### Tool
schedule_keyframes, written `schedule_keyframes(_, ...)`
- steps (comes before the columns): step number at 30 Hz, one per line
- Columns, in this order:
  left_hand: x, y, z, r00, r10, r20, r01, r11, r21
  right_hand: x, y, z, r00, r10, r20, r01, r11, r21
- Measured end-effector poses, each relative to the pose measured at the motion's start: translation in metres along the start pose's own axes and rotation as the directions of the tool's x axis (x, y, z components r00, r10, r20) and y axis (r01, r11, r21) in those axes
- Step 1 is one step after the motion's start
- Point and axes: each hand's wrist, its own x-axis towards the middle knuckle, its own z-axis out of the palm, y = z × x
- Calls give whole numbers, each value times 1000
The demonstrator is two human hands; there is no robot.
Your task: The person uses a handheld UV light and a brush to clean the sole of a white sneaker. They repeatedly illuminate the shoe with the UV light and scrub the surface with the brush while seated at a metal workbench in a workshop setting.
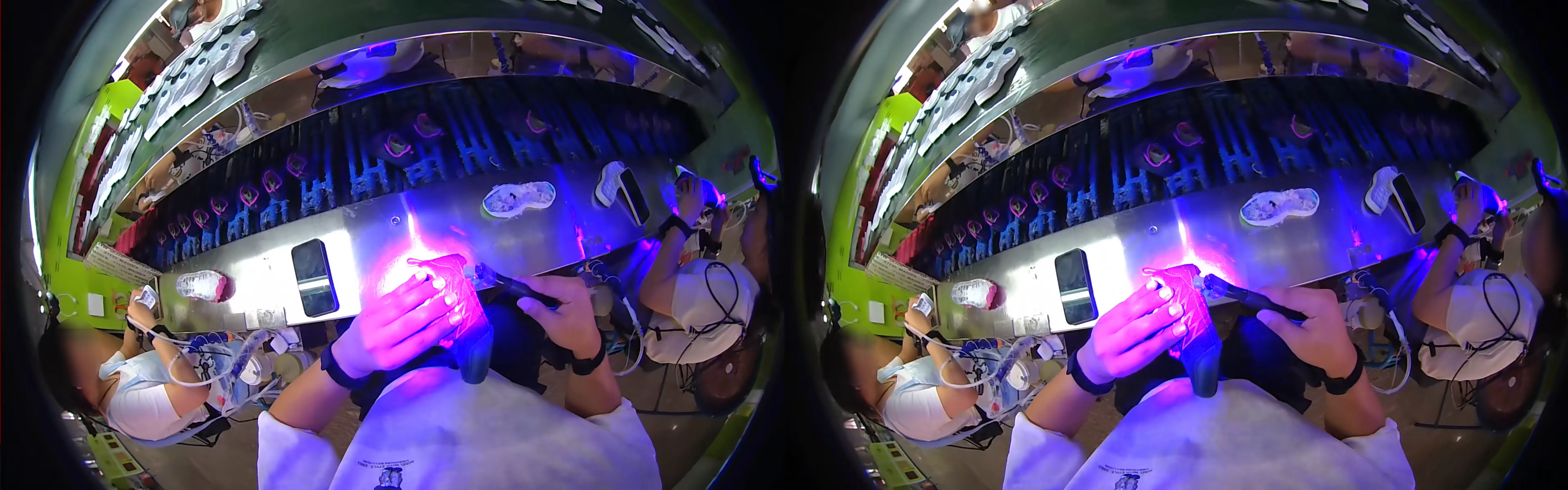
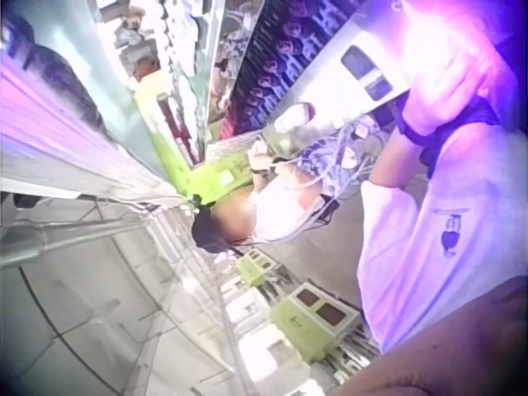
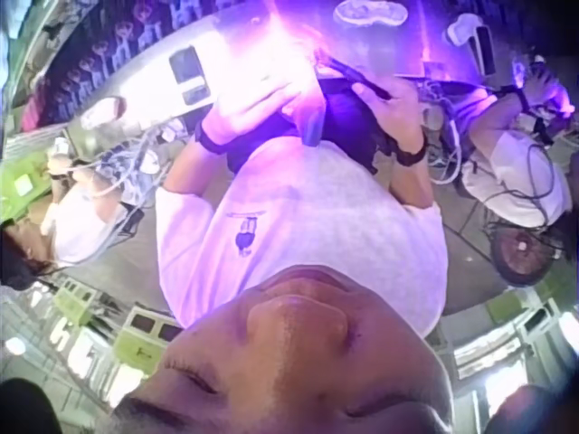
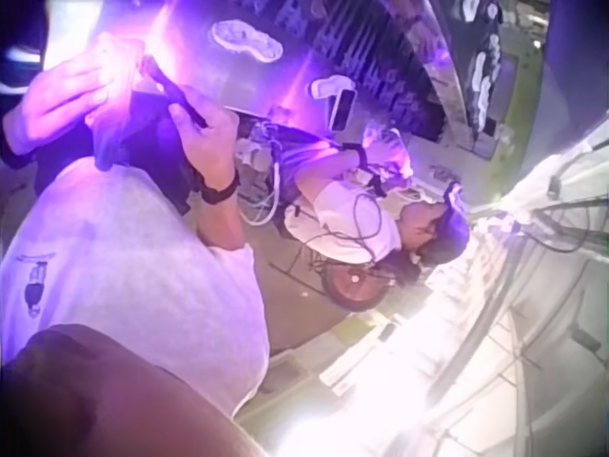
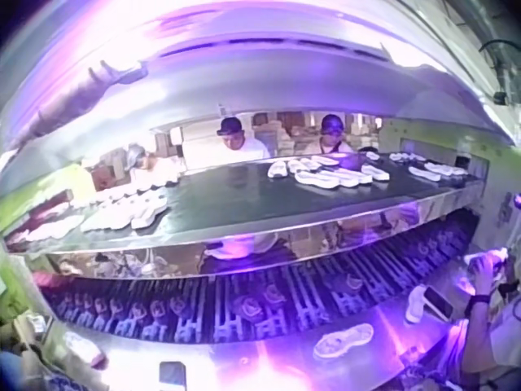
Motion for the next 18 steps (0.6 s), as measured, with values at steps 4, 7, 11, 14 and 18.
schedule_keyframes(4, 9, -2, 3, 998, 0, 56, -1, 1000, 16, -11, 13, -25, 983, 72, 168, -84, 994, 67)
schedule_keyframes(7, 18, 2, 13, 995, 50, 92, -51, 999, 1, -8, 11, -34, 986, 116, 120, -121, 992, 37)
schedule_keyframes(11, 26, 6, 21, 991, 69, 112, -68, 998, -14, -2, 9, -31, 991, 134, 15, -134, 991, 17)
schedule_keyframes(14, 22, 6, 20, 995, 11, 97, -11, 1000, -10, -6, 14, -30, 978, 184, 96, -192, 978, 85)
schedule_keyframes(18, 10, 6, 21, 989, -148, -6, 148, 989, 2, -26, 16, -27, 920, 301, 249, -355, 910, 212)
